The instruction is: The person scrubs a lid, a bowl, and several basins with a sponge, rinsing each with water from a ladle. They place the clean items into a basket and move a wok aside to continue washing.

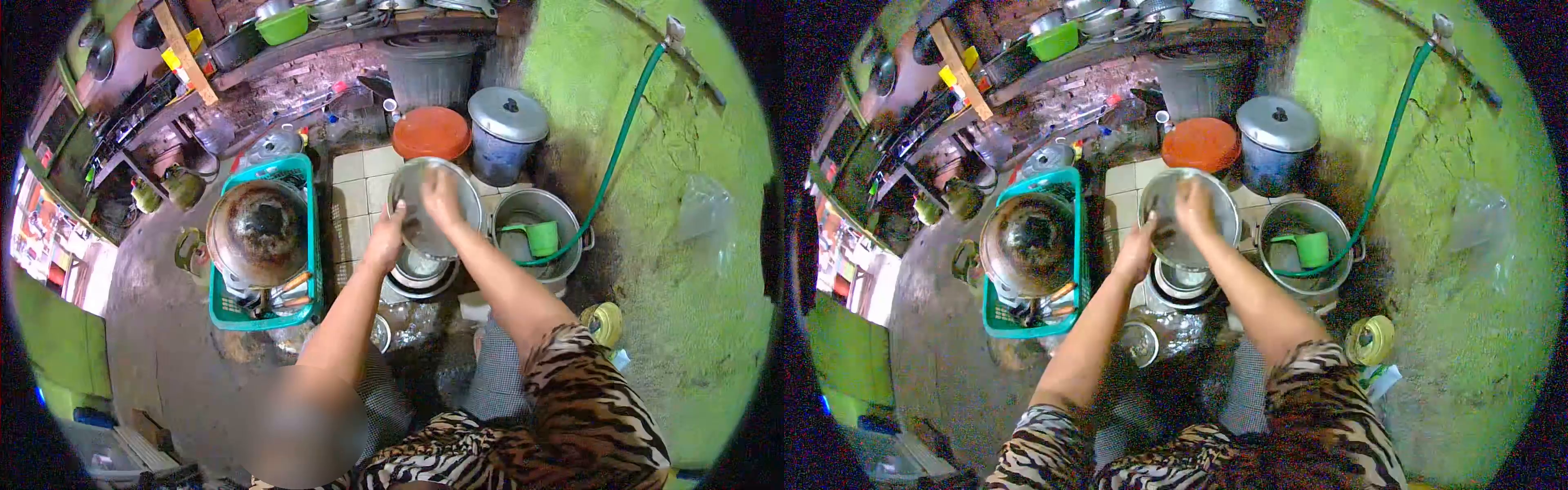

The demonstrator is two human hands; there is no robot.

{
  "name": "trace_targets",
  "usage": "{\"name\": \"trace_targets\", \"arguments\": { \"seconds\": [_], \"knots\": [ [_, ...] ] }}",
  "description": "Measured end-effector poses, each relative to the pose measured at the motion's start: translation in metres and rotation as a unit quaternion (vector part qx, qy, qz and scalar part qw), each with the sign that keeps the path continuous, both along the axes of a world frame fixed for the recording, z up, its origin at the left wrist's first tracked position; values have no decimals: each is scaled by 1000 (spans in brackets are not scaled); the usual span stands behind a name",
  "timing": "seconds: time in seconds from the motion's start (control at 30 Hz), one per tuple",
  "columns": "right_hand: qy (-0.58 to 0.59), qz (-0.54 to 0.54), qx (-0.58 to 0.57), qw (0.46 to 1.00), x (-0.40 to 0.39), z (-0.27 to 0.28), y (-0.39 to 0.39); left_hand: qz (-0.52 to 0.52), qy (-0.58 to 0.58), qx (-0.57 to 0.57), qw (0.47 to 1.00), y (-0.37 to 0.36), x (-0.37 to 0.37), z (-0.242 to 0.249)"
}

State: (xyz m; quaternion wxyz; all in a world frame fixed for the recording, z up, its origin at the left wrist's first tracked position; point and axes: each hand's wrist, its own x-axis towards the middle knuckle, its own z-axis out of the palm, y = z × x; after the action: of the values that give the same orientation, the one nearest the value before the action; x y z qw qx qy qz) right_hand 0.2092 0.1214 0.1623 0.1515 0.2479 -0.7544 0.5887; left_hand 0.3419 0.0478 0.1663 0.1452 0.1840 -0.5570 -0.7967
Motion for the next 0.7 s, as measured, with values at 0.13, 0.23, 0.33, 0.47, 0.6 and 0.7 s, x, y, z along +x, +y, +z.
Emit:
{"name": "trace_targets", "arguments": {
  "seconds": [0.13,0.23,0.33,0.47,0.6,0.7],
  "knots": [
    [-42,306,159,938,51,14,3,2,-80,-66,995,-31,7,1],
    [127,158,334,921,25,13,18,36,-59,-69,995,-29,2,-5],
    [-39,116,381,917,25,22,17,79,-45,-182,979,-31,2,-11],
    [-139,277,282,908,45,-4,-3,102,-34,-124,986,-31,9,-1],
    [-199,328,4,923,56,14,0,95,-114,-159,976,-33,-3,-20],
    [-60,380,291,876,51,-5,12,102,-80,-210,969,-34,4,-20]
  ]
}}
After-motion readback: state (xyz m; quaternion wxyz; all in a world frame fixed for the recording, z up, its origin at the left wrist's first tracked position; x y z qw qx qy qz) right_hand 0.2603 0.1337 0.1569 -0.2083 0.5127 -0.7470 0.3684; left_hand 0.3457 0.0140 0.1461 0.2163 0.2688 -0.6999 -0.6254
